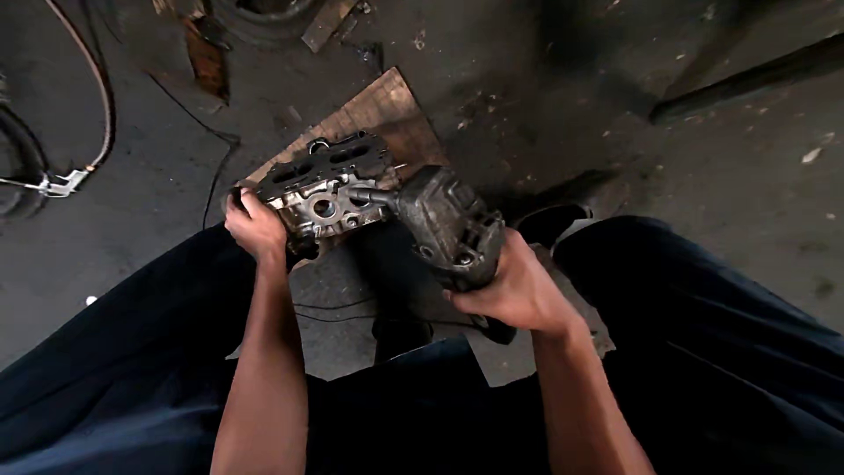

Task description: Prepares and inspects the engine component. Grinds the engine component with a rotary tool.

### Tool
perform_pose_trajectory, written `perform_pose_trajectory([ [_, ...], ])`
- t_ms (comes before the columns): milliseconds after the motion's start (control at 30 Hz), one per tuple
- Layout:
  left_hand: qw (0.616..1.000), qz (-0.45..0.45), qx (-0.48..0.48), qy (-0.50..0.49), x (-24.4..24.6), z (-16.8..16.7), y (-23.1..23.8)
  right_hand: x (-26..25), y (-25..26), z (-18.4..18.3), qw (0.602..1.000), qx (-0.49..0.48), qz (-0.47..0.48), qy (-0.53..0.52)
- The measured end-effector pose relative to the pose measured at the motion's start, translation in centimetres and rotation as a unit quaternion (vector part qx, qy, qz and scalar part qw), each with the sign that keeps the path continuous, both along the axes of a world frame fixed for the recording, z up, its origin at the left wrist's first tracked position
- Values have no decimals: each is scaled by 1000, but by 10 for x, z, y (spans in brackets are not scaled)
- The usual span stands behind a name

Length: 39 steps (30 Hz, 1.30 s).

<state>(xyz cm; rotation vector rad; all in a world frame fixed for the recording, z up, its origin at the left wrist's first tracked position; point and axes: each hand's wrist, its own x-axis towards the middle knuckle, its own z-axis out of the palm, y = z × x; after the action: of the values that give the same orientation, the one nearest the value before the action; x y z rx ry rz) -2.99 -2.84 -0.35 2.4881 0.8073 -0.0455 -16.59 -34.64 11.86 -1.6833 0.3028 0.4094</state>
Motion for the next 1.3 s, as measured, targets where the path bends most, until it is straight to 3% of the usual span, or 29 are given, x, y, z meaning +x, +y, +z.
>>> perform_pose_trajectory([
  [500, 999, 2, -15, 32, 0, 3, 1, 14, 57, -35, 986, -64, 86, 126],
  [1300, 999, 5, -17, 28, -8, 2, 1, 19, 66, -56, 987, -15, 88, 134],
])
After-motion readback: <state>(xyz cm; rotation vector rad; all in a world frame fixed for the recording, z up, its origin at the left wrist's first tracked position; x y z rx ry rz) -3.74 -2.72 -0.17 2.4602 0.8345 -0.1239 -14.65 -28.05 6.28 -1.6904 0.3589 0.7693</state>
